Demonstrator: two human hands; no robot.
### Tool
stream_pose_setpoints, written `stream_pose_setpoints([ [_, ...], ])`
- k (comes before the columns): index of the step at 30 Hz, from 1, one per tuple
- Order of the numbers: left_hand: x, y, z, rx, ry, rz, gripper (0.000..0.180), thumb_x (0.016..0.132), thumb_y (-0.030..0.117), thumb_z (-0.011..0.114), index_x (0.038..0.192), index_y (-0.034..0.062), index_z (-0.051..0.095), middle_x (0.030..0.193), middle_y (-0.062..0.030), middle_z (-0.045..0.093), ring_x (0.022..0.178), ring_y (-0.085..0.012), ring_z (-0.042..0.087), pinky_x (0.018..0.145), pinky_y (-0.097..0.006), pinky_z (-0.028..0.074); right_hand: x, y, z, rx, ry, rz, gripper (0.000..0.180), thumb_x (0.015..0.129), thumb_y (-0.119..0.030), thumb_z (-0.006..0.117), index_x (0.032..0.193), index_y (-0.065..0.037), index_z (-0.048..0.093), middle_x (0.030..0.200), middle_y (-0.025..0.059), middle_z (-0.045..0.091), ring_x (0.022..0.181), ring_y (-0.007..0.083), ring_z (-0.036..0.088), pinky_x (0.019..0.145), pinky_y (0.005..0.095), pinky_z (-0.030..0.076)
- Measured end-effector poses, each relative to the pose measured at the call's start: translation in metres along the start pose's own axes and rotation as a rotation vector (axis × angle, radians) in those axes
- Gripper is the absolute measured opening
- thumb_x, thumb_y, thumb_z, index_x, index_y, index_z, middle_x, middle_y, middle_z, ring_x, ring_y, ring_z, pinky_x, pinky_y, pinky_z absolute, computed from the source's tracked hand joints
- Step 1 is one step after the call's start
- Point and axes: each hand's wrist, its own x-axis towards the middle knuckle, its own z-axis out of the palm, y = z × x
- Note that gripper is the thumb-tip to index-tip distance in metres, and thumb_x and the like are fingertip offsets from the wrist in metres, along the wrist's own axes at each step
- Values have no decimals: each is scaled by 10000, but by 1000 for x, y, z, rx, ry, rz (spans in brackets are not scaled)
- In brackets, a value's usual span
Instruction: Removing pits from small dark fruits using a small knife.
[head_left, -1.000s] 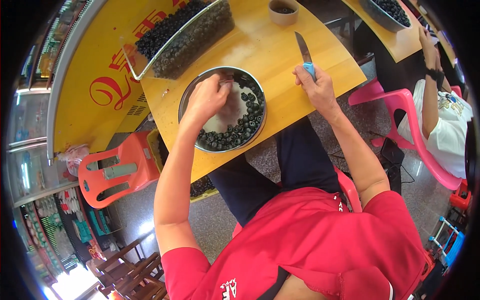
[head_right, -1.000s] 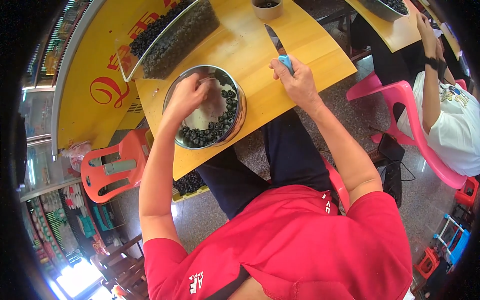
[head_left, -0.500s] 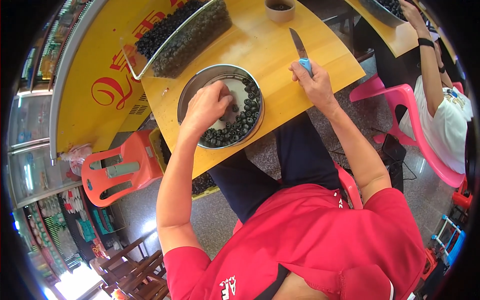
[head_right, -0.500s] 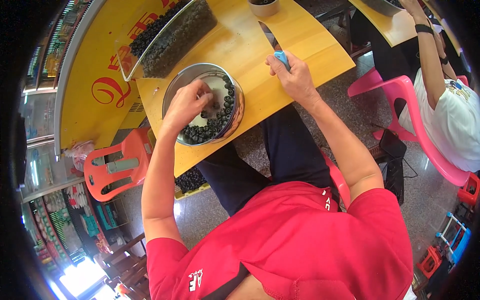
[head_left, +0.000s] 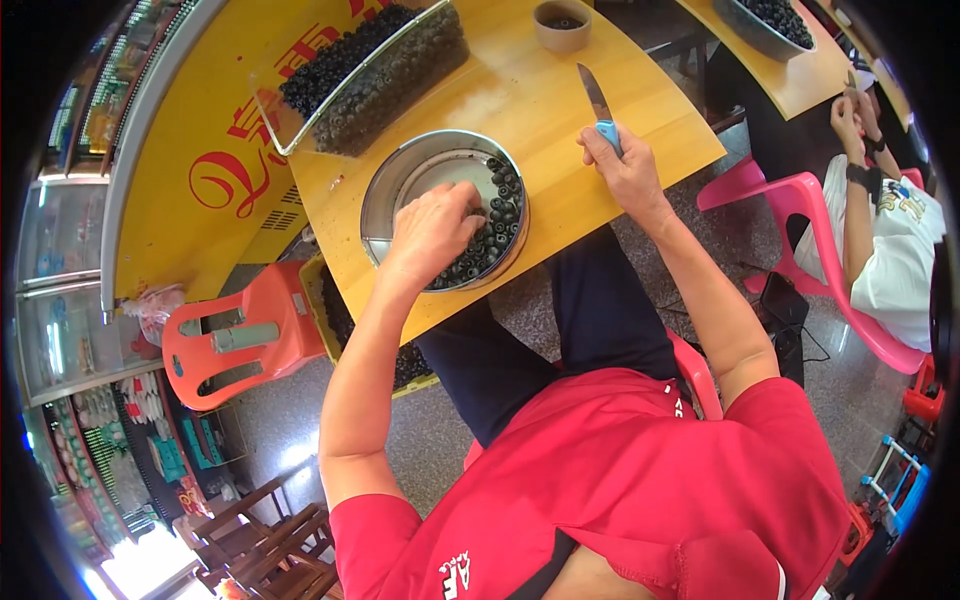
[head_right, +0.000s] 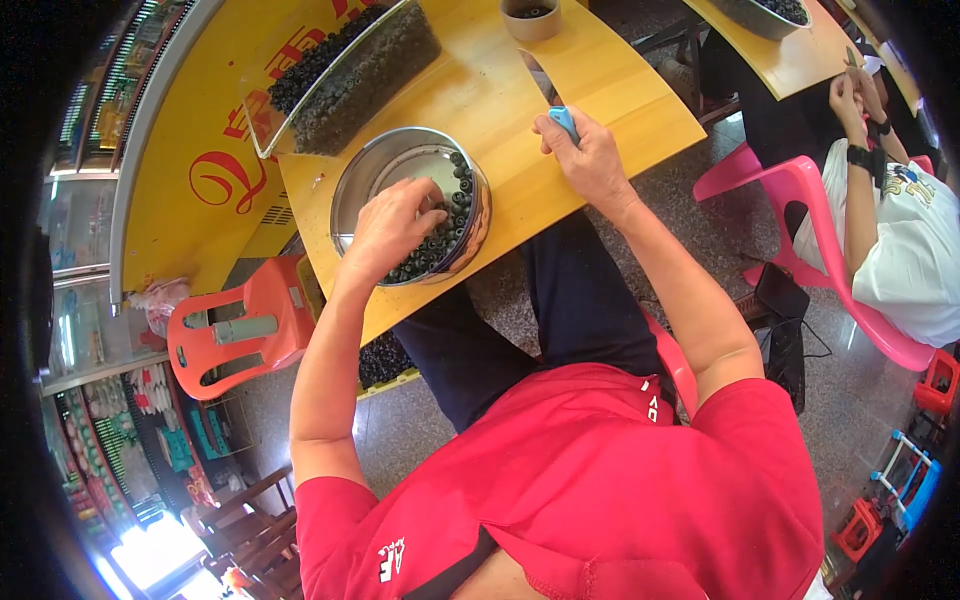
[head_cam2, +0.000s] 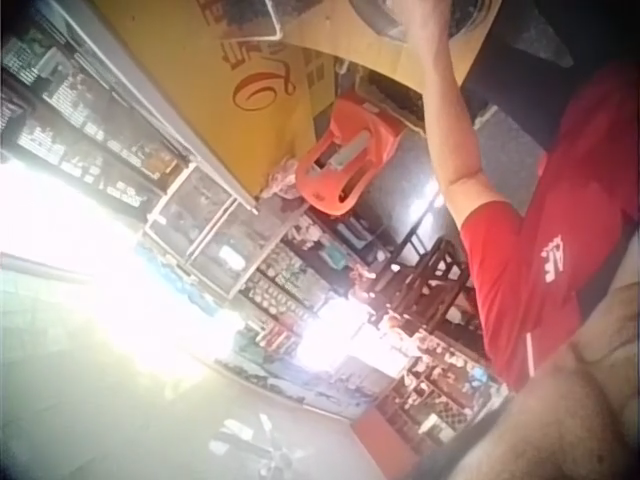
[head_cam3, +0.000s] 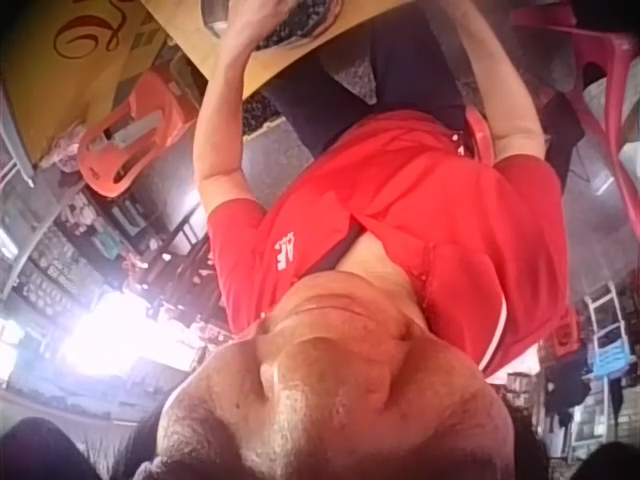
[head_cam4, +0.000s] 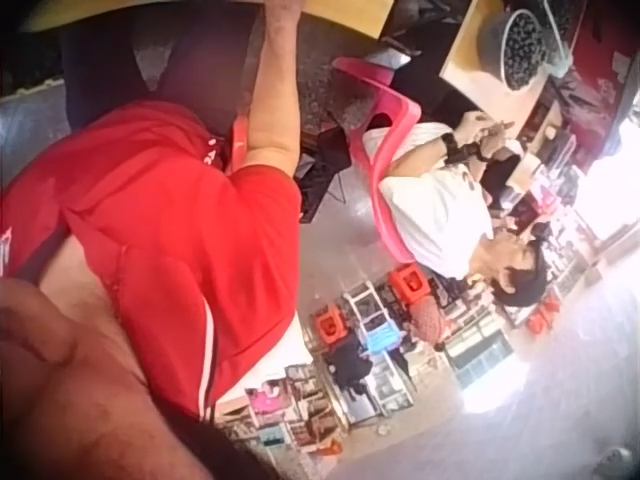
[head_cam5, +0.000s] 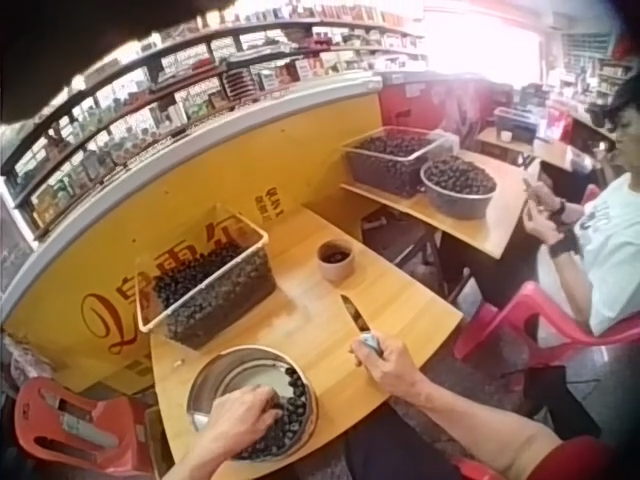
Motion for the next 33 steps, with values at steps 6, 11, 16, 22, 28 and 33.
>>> stream_pose_setpoints([
  [6,-9,8,-15,-321,152,-23,160,796,98,662,918,17,596,914,-129,608,759,-280,600,690,-377,478,1,-3,-5,27,17,32,217,944,-244,600,895,-34,621,706,-44,536,577,8,402,517,174,318],
  [11,-30,10,-18,-784,253,-54,165,798,5,669,953,-2,612,907,-38,576,766,-102,555,666,-244,458,-13,-65,20,24,-81,25,203,934,-218,613,890,-20,629,724,-35,548,605,22,441,537,185,349],
  [16,-42,27,-30,-1041,267,25,245,804,-45,653,1034,18,595,959,4,539,853,-68,516,718,-215,438,-26,-103,64,197,-287,40,186,912,-198,643,919,-12,641,756,-23,570,691,60,512,604,209,405],
  [22,-54,37,-36,-1070,366,83,428,805,-56,650,1203,40,523,978,3,534,862,-64,502,741,-210,433,-29,-113,81,389,-459,196,212,888,-241,679,919,-36,636,652,-47,517,533,21,443,459,189,328],
  [28,-58,40,-22,-1067,533,75,431,812,-41,662,1213,34,524,984,-14,558,843,-73,518,732,-206,445,-33,-114,83,509,-476,384,204,890,-253,675,916,-58,622,566,-66,457,439,9,363,390,185,240],
  [33,-63,37,-6,-1143,619,2,366,815,-4,699,1154,21,564,981,-20,569,833,-70,524,739,-203,445,-36,-116,90,524,-456,369,210,872,-254,692,847,-61,612,548,-68,442,434,9,351,389,193,249],
])
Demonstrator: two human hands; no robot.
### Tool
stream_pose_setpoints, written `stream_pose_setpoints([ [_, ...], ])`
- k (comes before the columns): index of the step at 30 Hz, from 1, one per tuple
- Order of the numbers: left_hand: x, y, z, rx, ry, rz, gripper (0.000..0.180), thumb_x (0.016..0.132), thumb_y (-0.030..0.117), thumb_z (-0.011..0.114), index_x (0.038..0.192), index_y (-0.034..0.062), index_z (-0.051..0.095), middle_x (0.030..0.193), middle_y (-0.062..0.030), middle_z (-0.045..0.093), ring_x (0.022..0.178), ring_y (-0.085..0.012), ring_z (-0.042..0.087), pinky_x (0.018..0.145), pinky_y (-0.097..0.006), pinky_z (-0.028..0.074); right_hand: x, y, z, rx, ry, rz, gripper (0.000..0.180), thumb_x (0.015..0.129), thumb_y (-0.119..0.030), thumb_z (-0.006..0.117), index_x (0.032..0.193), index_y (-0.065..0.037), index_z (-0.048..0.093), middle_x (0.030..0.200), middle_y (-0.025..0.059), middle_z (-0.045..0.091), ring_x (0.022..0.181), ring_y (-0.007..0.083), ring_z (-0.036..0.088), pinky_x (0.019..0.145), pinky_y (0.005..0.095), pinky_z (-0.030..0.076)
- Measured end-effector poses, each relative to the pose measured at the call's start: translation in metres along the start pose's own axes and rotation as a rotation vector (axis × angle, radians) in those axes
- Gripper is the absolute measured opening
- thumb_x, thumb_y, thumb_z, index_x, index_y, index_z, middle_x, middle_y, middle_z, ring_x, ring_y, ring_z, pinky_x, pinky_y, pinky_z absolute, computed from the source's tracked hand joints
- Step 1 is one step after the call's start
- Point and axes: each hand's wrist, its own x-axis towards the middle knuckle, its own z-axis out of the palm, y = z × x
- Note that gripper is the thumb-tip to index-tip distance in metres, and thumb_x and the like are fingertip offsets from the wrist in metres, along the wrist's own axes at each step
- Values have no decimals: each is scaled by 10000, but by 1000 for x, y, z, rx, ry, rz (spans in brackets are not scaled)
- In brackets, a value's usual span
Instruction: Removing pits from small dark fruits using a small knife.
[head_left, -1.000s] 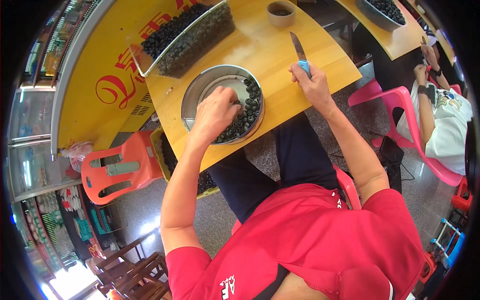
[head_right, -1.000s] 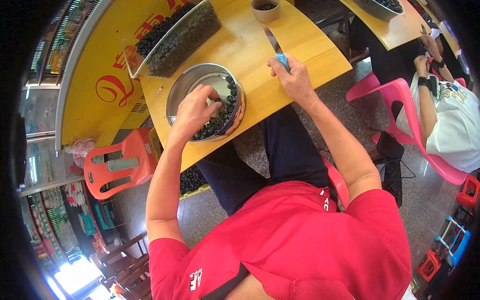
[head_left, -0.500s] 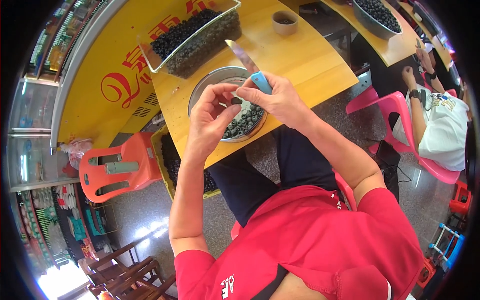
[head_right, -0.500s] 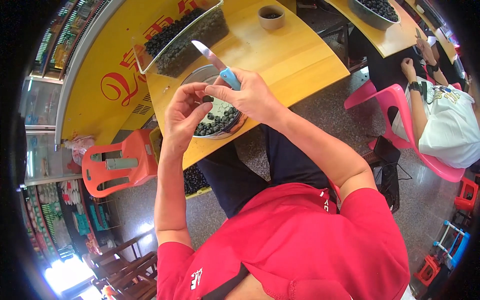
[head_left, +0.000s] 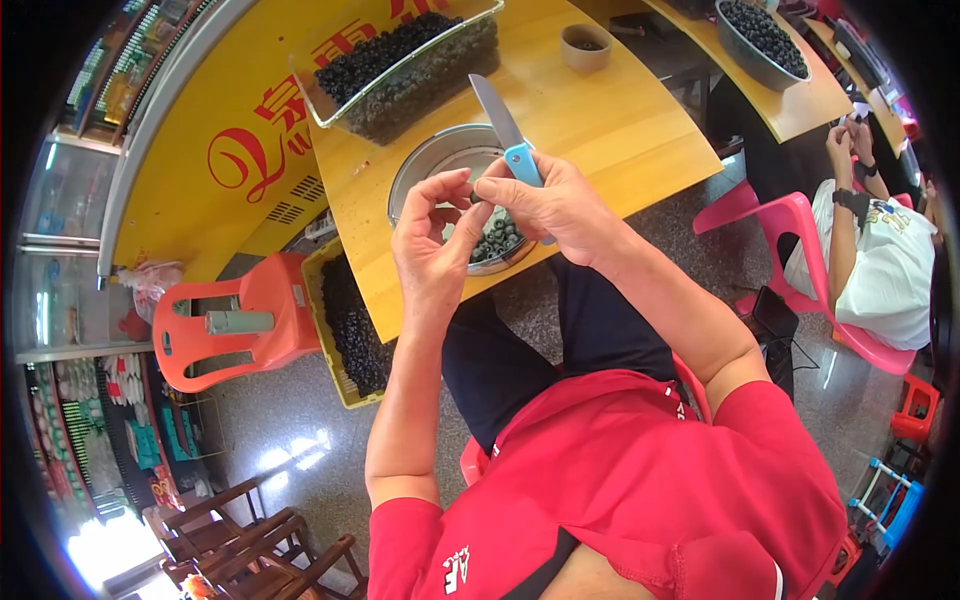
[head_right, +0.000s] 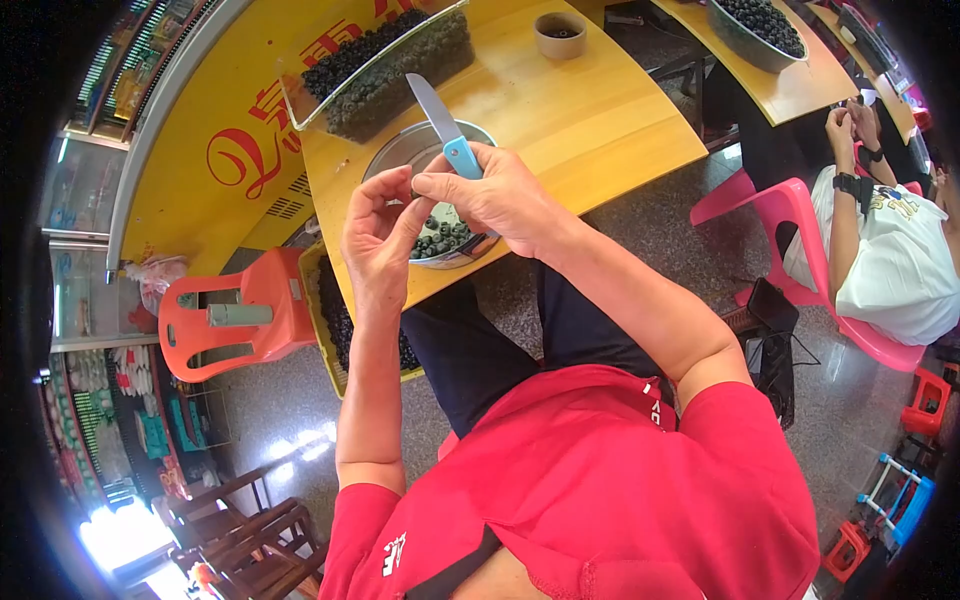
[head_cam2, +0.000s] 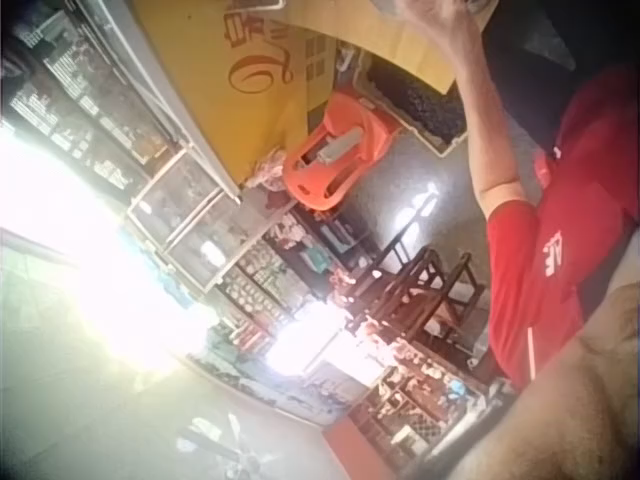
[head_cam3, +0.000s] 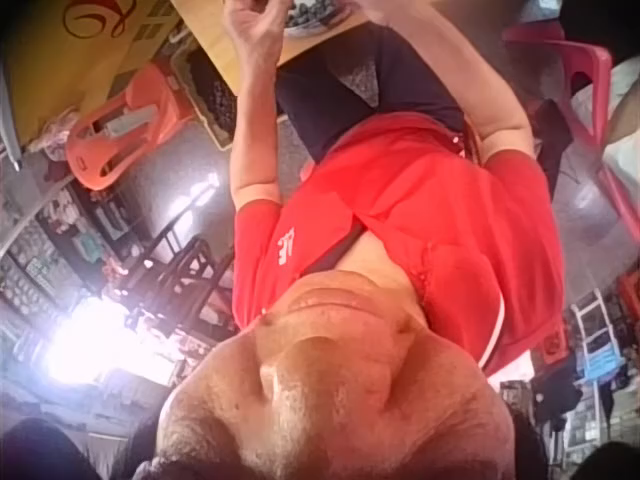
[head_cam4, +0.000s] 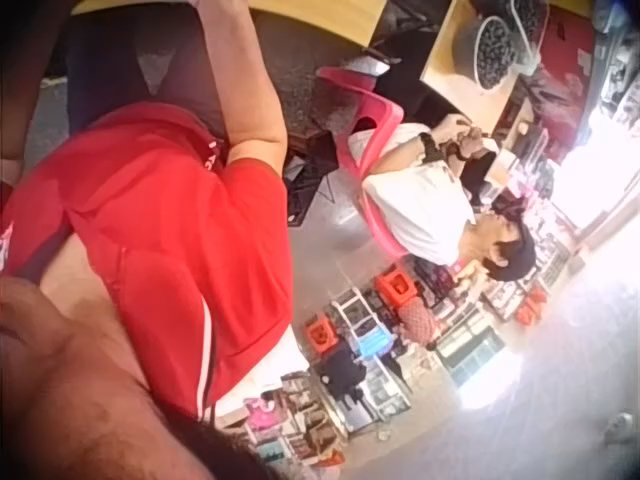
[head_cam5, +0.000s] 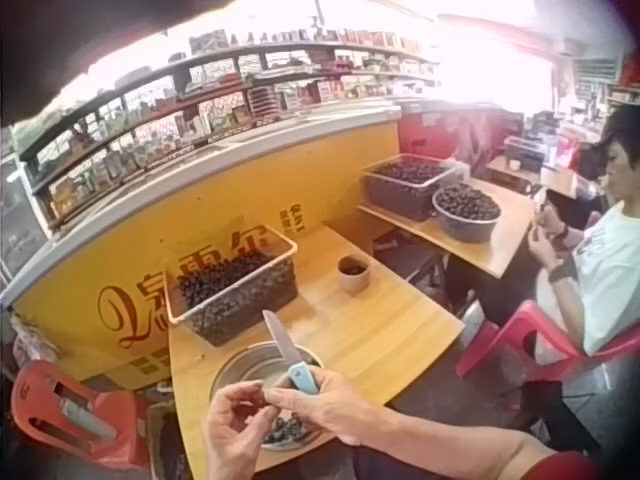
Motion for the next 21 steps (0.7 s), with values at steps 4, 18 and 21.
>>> stream_pose_setpoints([
  [4,-3,-4,5,-86,58,33,303,823,6,704,1102,16,586,974,-14,563,832,-67,530,752,-199,443,0,1,3,70,5,21,208,868,-245,696,876,-60,600,555,-69,442,433,10,348,390,190,250],
  [18,-8,-10,2,-127,61,6,159,891,73,652,1017,10,576,959,15,517,844,-54,500,743,-186,407,-2,-3,-1,-104,-54,-3,149,923,-192,596,971,-52,588,637,-59,507,504,-8,378,448,161,278],
  [21,-7,-7,0,-162,82,-47,157,902,86,642,1029,21,576,905,7,564,797,-58,515,713,-193,426,0,1,-11,-570,-41,-378,186,919,-193,603,958,-11,594,712,46,575,569,120,501,514,267,394],
])
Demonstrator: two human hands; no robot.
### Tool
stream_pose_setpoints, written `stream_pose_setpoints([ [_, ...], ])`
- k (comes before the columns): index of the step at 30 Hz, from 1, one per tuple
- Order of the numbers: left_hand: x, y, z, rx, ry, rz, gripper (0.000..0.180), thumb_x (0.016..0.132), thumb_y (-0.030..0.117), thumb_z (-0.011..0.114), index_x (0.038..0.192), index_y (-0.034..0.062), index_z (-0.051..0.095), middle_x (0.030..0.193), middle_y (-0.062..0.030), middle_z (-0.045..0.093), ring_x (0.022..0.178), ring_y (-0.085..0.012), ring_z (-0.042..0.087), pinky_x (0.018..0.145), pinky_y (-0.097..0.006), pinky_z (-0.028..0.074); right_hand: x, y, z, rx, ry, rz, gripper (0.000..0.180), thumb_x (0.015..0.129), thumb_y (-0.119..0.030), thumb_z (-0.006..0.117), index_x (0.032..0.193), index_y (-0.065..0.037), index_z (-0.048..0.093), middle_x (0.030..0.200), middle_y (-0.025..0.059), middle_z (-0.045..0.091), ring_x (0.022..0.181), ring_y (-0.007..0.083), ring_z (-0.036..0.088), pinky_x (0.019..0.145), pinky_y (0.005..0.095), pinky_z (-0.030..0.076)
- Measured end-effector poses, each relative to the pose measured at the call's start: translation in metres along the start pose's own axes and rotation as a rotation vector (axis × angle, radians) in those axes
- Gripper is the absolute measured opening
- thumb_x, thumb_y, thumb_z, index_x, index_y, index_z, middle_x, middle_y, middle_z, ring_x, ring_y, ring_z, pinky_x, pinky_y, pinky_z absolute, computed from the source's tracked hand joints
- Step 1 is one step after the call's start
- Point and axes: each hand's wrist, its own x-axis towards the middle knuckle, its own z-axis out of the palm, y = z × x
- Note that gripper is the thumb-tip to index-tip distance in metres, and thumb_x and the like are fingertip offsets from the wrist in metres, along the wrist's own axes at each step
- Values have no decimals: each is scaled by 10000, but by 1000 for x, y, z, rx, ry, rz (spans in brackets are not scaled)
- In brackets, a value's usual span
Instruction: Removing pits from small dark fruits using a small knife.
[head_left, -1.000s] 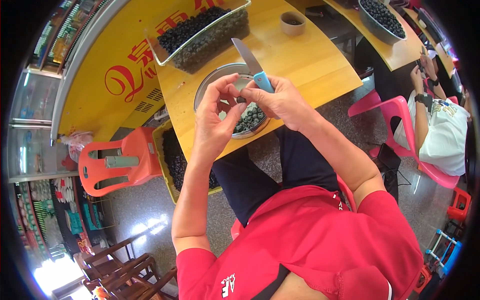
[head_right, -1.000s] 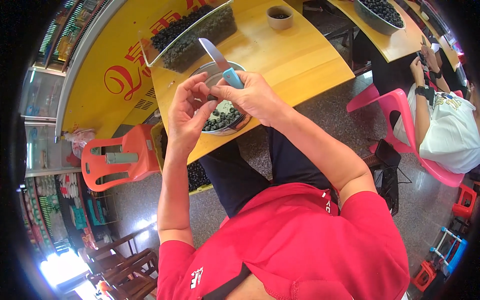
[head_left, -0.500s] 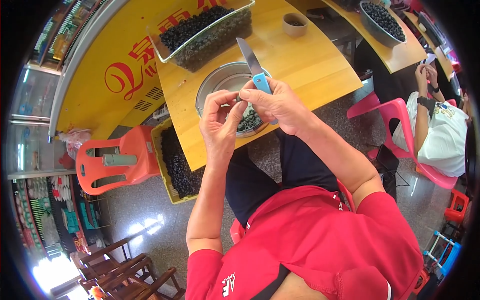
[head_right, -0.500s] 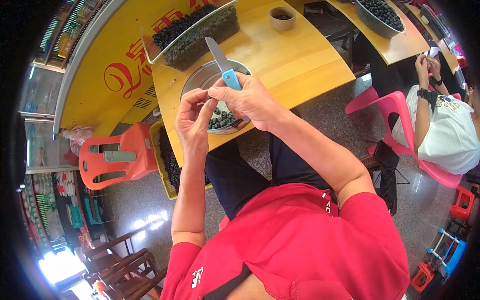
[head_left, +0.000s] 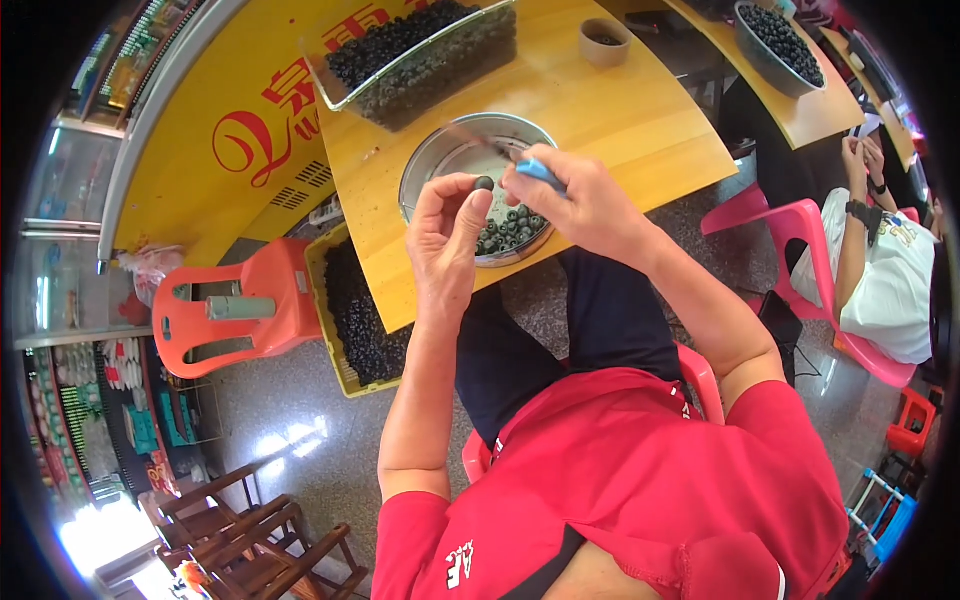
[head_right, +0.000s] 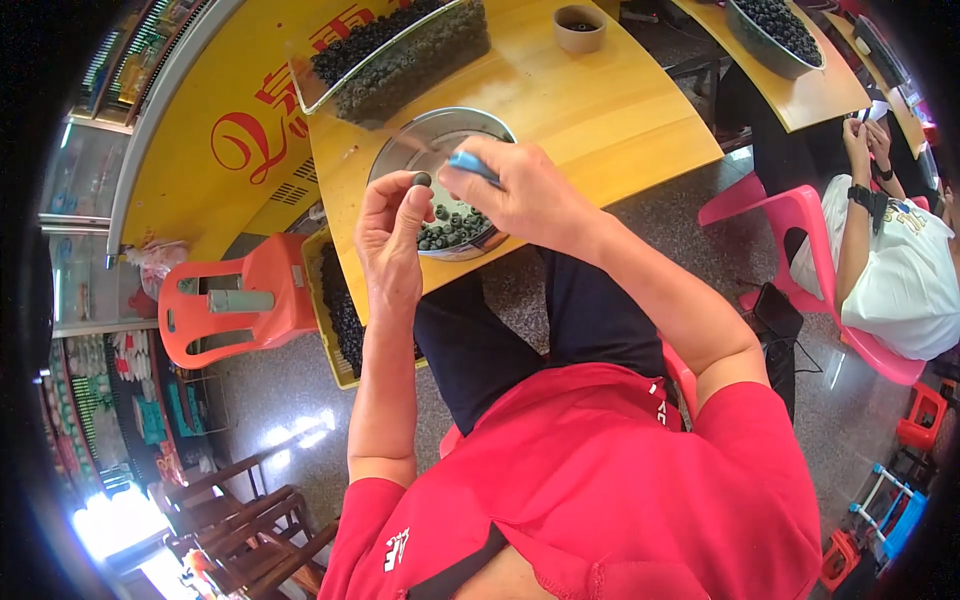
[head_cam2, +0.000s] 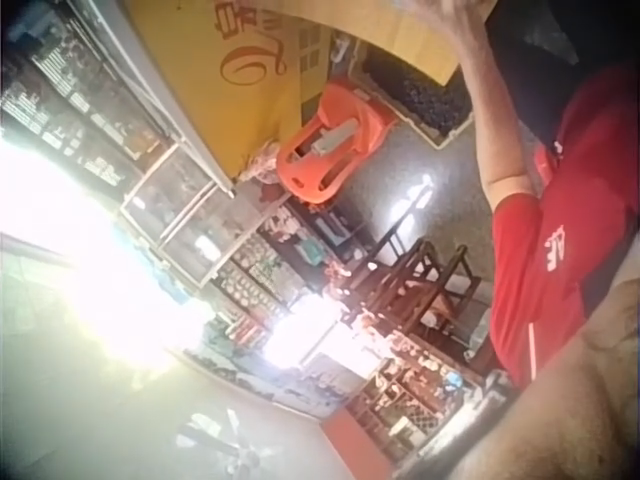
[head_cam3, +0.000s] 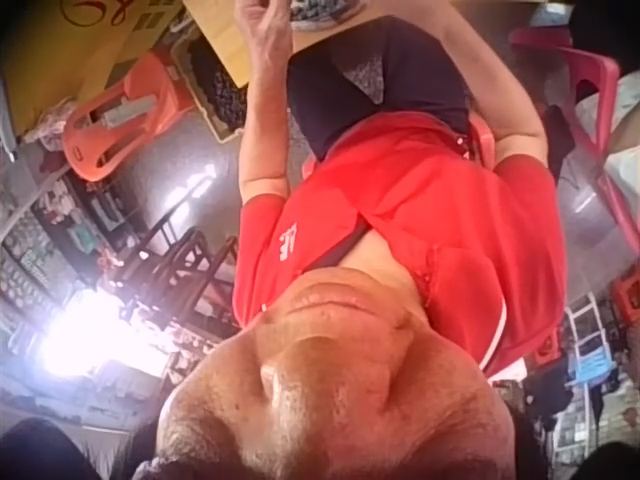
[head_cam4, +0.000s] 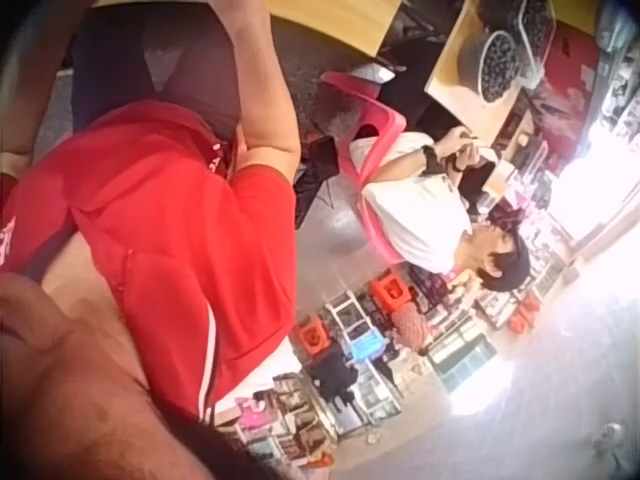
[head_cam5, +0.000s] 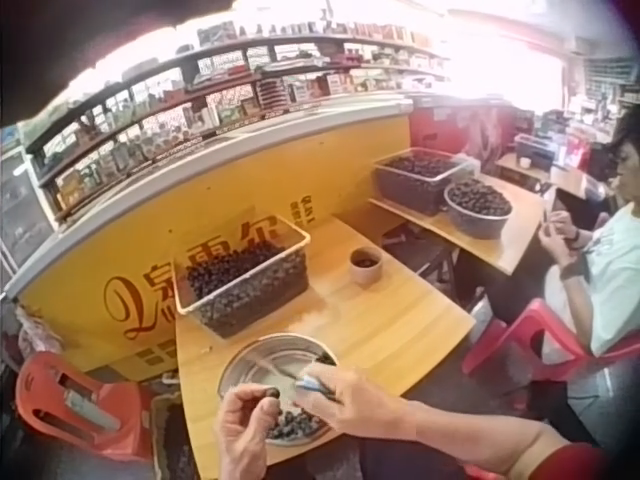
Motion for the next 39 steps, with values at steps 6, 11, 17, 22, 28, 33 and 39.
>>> stream_pose_setpoints([
  [6,2,-1,1,-49,-11,-12,179,902,87,641,1055,15,582,843,-16,608,726,-73,544,671,-206,448,-5,2,-8,-567,-33,-319,160,866,-133,642,942,1,599,801,150,593,705,341,595,603,390,465],
  [11,1,-1,3,-47,-2,-20,180,904,87,639,1060,12,589,856,-26,623,726,-73,552,674,-207,458,-5,3,-10,-669,-18,-342,161,843,-115,651,959,-19,594,802,143,592,717,352,597,592,401,471],
  [17,-2,1,1,-32,21,-20,189,896,83,648,1061,11,589,848,-26,620,720,-75,551,669,-205,460,-3,4,-10,-747,-4,-382,164,812,-100,661,955,-56,591,784,112,573,686,329,597,569,396,471],
  [22,-6,-7,-10,-112,64,5,188,897,91,650,1053,6,588,829,-25,611,710,-79,546,660,-211,455,1,-1,-4,-825,-28,-395,174,796,-121,673,946,-74,599,774,88,563,652,305,592,544,383,465],
  [28,-5,-7,-13,-24,77,-44,192,894,93,654,1047,-5,592,850,-44,623,714,-86,552,660,-218,457,2,-7,-1,-751,22,-426,161,805,-148,674,932,-75,607,785,77,572,652,290,600,537,375,468],
  [33,-6,-6,-10,-59,64,-15,202,897,103,654,1058,-2,594,863,-42,629,719,-84,557,670,-217,466,3,-2,0,-798,-18,-391,169,806,-143,675,945,-74,608,801,78,582,659,290,604,537,375,471],
  [39,-6,-5,-9,-78,55,3,208,900,104,649,1073,5,591,864,-35,625,731,-82,559,676,-215,470,3,-2,1,-817,-14,-390,186,801,-136,677,962,-76,605,809,80,582,664,291,604,536,375,473],
])
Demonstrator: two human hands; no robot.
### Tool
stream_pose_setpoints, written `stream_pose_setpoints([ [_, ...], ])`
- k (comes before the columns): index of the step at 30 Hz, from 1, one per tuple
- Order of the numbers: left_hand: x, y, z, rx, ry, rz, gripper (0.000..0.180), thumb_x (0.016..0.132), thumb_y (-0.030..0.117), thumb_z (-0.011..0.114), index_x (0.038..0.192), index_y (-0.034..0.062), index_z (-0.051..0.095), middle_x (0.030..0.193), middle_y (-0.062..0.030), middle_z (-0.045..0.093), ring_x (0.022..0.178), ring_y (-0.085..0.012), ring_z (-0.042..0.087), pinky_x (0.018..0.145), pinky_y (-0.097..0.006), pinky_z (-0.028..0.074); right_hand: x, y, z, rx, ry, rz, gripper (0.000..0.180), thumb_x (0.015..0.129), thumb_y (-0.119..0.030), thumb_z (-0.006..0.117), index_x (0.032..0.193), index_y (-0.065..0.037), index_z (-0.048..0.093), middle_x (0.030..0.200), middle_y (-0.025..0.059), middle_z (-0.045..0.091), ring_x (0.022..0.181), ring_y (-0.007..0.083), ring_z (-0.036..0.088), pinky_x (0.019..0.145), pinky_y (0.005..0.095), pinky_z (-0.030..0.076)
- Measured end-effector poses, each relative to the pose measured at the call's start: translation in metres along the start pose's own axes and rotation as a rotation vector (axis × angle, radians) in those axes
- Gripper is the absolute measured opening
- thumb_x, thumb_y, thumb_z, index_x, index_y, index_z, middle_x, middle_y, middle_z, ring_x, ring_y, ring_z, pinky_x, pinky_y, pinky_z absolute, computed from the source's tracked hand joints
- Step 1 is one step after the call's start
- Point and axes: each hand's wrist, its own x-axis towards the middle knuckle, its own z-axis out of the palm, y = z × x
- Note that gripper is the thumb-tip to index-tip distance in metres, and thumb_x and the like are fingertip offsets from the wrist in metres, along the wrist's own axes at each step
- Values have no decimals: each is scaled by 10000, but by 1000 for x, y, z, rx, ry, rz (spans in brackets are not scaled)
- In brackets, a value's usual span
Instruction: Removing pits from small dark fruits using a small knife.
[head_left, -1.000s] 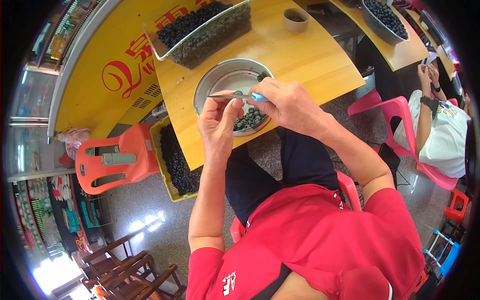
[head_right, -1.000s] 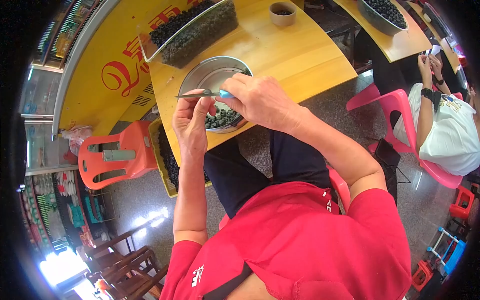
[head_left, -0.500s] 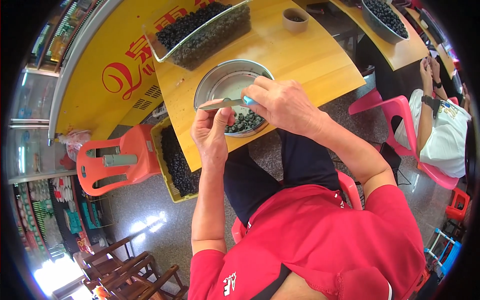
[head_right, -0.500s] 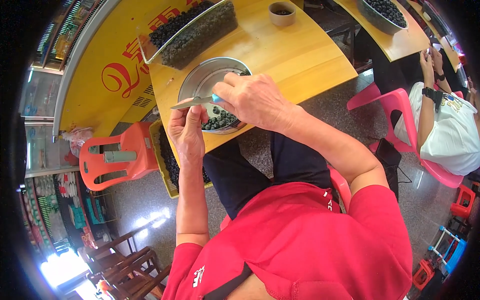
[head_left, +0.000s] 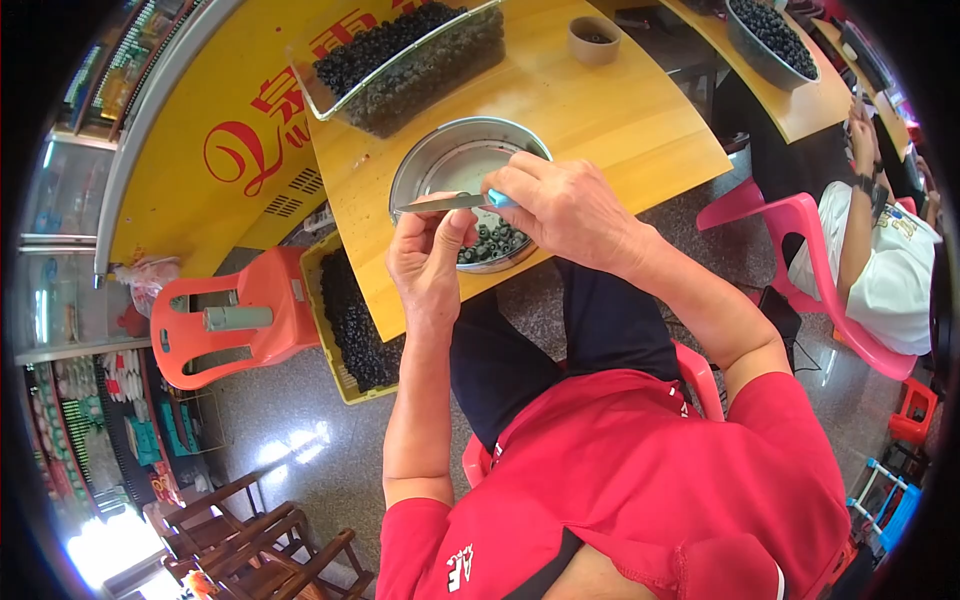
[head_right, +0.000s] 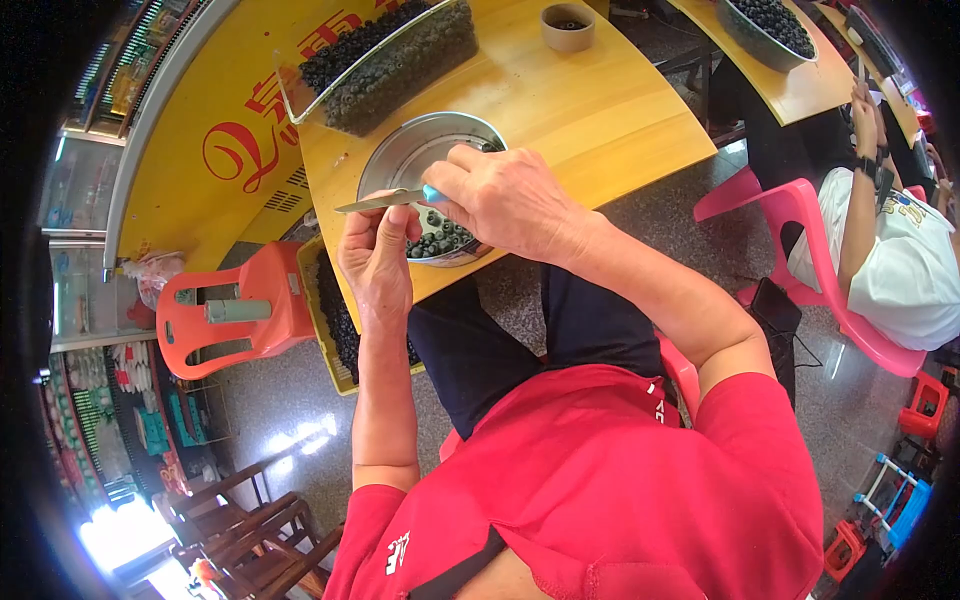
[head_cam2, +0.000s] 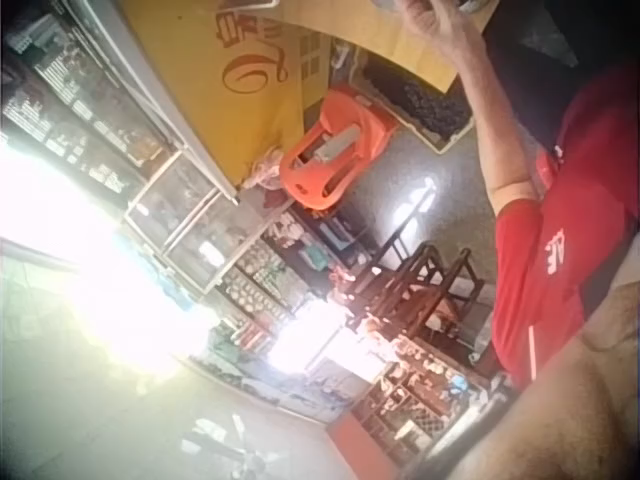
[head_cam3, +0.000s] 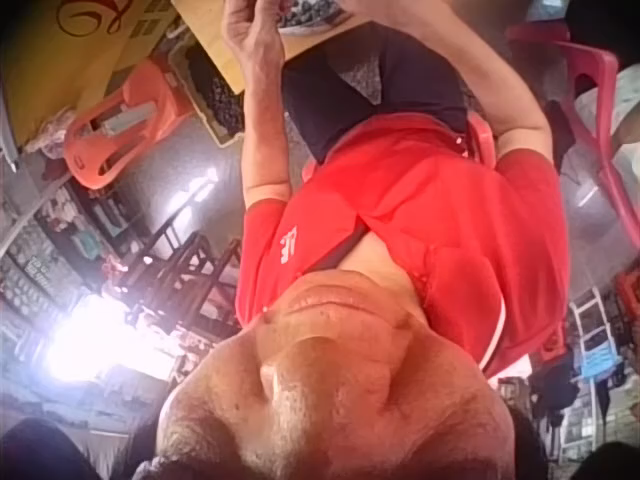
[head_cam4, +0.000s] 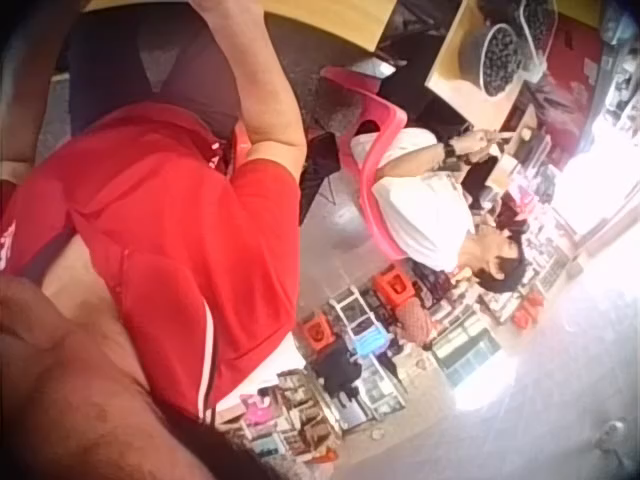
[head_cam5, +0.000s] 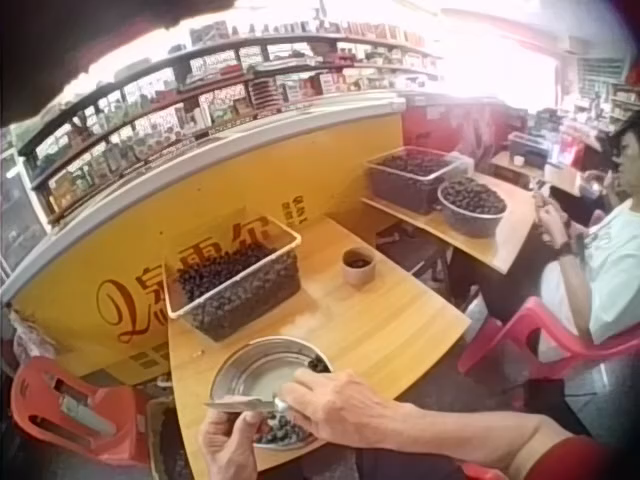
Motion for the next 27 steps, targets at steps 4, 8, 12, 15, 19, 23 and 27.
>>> stream_pose_setpoints([
  [4,-2,4,0,-11,-33,39,196,900,90,643,1065,1,585,870,-33,609,737,-81,560,679,-212,471,1,1,-2,37,17,-43,187,810,-138,671,971,-73,602,817,83,579,666,294,604,533,382,475],
  [8,-4,13,4,-89,-85,88,164,900,67,634,1037,-9,588,879,-41,594,738,-80,559,682,-209,468,-1,14,7,-107,-82,119,154,837,-147,658,952,-57,610,822,108,595,683,306,600,568,368,479],
  [12,-5,12,1,35,-31,40,138,893,29,628,1020,-20,608,905,-45,582,761,-90,574,690,-206,470,7,-2,0,479,11,271,197,888,-219,656,903,-25,624,783,45,622,660,161,583,603,292,451],
  [15,-6,12,6,127,-27,60,145,894,18,623,1033,-22,617,917,-44,582,780,-97,584,702,-210,478,10,-11,-4,856,-92,438,235,902,-257,659,888,-24,630,769,-10,605,684,64,528,599,240,418],
  [19,-6,9,9,121,-25,99,156,899,17,614,1050,-24,620,935,-45,587,797,-98,591,725,-213,491,12,-18,-7,1139,-97,555,225,906,-259,657,890,-36,632,751,-35,593,694,21,502,586,193,391],
  [23,-6,7,7,88,-15,38,167,901,28,617,1059,-26,615,950,-47,598,799,-98,593,733,-215,496,12,-22,-8,1206,-73,577,220,910,-255,651,895,-36,631,757,-38,597,692,14,502,583,180,386],
  [27,-5,5,6,59,-4,-4,186,899,69,636,1065,-13,611,908,-31,616,790,-92,592,720,-217,491,6,-14,3,1132,-39,534,222,914,-241,641,900,-20,624,775,-15,610,683,54,521,572,231,416],
])
